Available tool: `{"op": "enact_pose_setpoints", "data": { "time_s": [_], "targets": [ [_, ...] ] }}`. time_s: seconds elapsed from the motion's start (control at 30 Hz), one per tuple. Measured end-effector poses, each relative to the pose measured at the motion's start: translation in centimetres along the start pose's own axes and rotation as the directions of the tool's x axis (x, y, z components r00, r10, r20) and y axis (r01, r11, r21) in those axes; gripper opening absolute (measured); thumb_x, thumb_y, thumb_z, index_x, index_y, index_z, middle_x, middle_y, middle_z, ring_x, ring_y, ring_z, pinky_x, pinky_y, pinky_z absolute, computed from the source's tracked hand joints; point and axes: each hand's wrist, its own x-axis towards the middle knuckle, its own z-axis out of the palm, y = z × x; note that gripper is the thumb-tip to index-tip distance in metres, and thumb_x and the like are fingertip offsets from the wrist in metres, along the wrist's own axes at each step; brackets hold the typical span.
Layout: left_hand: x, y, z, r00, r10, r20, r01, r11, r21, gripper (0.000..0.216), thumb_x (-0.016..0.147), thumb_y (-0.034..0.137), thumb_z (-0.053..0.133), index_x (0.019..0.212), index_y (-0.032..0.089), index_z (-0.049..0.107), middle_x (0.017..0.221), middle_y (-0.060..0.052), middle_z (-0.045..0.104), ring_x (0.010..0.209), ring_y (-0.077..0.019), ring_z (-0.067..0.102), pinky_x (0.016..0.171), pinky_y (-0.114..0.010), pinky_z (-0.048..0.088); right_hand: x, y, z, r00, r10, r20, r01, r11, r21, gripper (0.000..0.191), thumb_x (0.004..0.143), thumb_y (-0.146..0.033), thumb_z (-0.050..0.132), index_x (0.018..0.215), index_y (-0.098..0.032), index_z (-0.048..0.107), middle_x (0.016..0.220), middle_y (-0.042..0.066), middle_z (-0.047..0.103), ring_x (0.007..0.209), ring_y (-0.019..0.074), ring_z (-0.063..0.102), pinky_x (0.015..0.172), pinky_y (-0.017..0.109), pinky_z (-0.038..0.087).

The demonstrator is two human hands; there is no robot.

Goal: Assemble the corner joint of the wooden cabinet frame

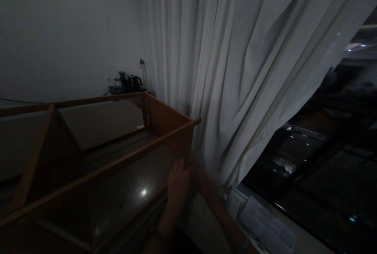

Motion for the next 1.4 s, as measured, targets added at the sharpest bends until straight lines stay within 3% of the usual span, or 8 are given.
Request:
{"op": "enact_pose_setpoints", "data": {
  "time_s": [0.2, 0.33, 0.57, 0.77, 0.9, 1.03, 1.2, 1.4],
  "targets": [
    [0.1, 0.1, -0.1, 1.0, 0.0, 0.015, -0.001, 1.0, 0.006, 0.038, 0.088, 0.027, 0.049, 0.123, 0.041, 0.054, 0.123, -0.009, 0.049, 0.108, -0.0256, 0.046, 0.081, -0.035, 0.046, 0.5, 1.5, -1.7, 0.924, -0.369, 0.101, 0.375, 0.818, -0.436, 0.024, 0.094, -0.038, 0.045, 0.101, -0.024, 0.063, 0.085, 0.005, 0.068, 0.082, 0.0199, 0.061, 0.075, 0.032, 0.04],
    [0.2, 0.2, -0.3, 1.0, -0.013, 0.021, 0.013, 1.0, -0.005, 0.037, 0.087, 0.028, 0.05, 0.121, 0.04, 0.056, 0.12, -0.008, 0.051, 0.107, -0.0247, 0.046, 0.082, -0.034, 0.046, 0.7, 1.6, -1.9, 0.875, -0.472, 0.108, 0.447, 0.702, -0.554, 0.022, 0.095, -0.031, 0.046, 0.087, -0.024, 0.065, 0.071, 0.003, 0.065, 0.075, 0.0175, 0.059, 0.071, 0.03, 0.037],
    [0.1, 0.1, 0.0, 1.0, -0.004, 0.023, 0.004, 1.0, -0.004, 0.04, 0.087, 0.025, 0.05, 0.123, 0.041, 0.054, 0.123, -0.009, 0.049, 0.108, -0.0249, 0.046, 0.081, -0.034, 0.046, 0.0, -0.2, -0.8, 0.981, -0.191, -0.04, 0.173, 0.947, -0.269, 0.045, 0.098, -0.044, 0.031, 0.074, -0.021, 0.061, 0.068, 0.003, 0.064, 0.065, 0.0157, 0.057, 0.068, 0.029, 0.039],
    [0.1, 0.2, 0.0, 1.0, -0.003, 0.019, 0.003, 1.0, -0.007, 0.038, 0.086, 0.029, 0.052, 0.123, 0.04, 0.055, 0.121, -0.008, 0.05, 0.108, -0.0249, 0.046, 0.082, -0.034, 0.046, -0.2, -1.1, -0.6, 1.0, -0.021, 0.007, 0.021, 1.0, -0.012, 0.046, 0.094, -0.052, 0.035, 0.075, -0.02, 0.063, 0.069, 0.003, 0.066, 0.059, 0.015, 0.057, 0.056, 0.026, 0.042],
    [0.1, 0.2, -0.1, 1.0, 0.0, 0.016, 0.0, 1.0, 0.007, 0.038, 0.087, 0.028, 0.051, 0.123, 0.04, 0.054, 0.121, -0.008, 0.049, 0.108, -0.0248, 0.046, 0.082, -0.034, 0.045, -0.1, -0.7, -0.9, 0.998, -0.07, -0.004, 0.07, 0.993, -0.093, 0.042, 0.096, -0.048, 0.035, 0.082, -0.02, 0.064, 0.077, 0.004, 0.069, 0.067, 0.0167, 0.061, 0.063, 0.028, 0.043],
    [0.1, 0.2, -0.2, 1.0, -0.003, 0.002, 0.003, 1.0, 0.002, 0.037, 0.088, 0.03, 0.049, 0.123, 0.041, 0.054, 0.12, -0.007, 0.049, 0.108, -0.024, 0.045, 0.081, -0.033, 0.045, 0.2, 0.5, -1.4, 0.956, -0.287, 0.062, 0.291, 0.902, -0.319, 0.03, 0.096, -0.039, 0.039, 0.102, -0.021, 0.063, 0.089, 0.006, 0.069, 0.081, 0.0194, 0.062, 0.074, 0.032, 0.04],
    [0.2, 0.2, -0.3, 1.0, -0.015, 0.01, 0.015, 1.0, -0.019, 0.037, 0.087, 0.029, 0.051, 0.122, 0.042, 0.054, 0.116, -0.006, 0.049, 0.103, -0.0215, 0.046, 0.079, -0.03, 0.046, 0.4, 1.1, -1.7, 0.909, -0.391, 0.146, 0.41, 0.768, -0.492, 0.028, 0.096, -0.029, 0.04, 0.084, -0.022, 0.065, 0.073, 0.005, 0.066, 0.072, 0.0184, 0.059, 0.071, 0.032, 0.035],
    [0.0, 0.1, -0.3, 1.0, -0.004, 0.006, 0.004, 1.0, -0.021, 0.037, 0.088, 0.03, 0.049, 0.124, 0.041, 0.053, 0.12, -0.007, 0.048, 0.105, -0.0228, 0.046, 0.081, -0.033, 0.046, -0.1, -0.4, -0.8, 0.964, -0.264, 0.027, 0.26, 0.916, -0.305, 0.044, 0.099, -0.034, 0.029, 0.074, -0.02, 0.062, 0.067, 0.003, 0.064, 0.064, 0.0159, 0.057, 0.067, 0.03, 0.036]
  ]
}}
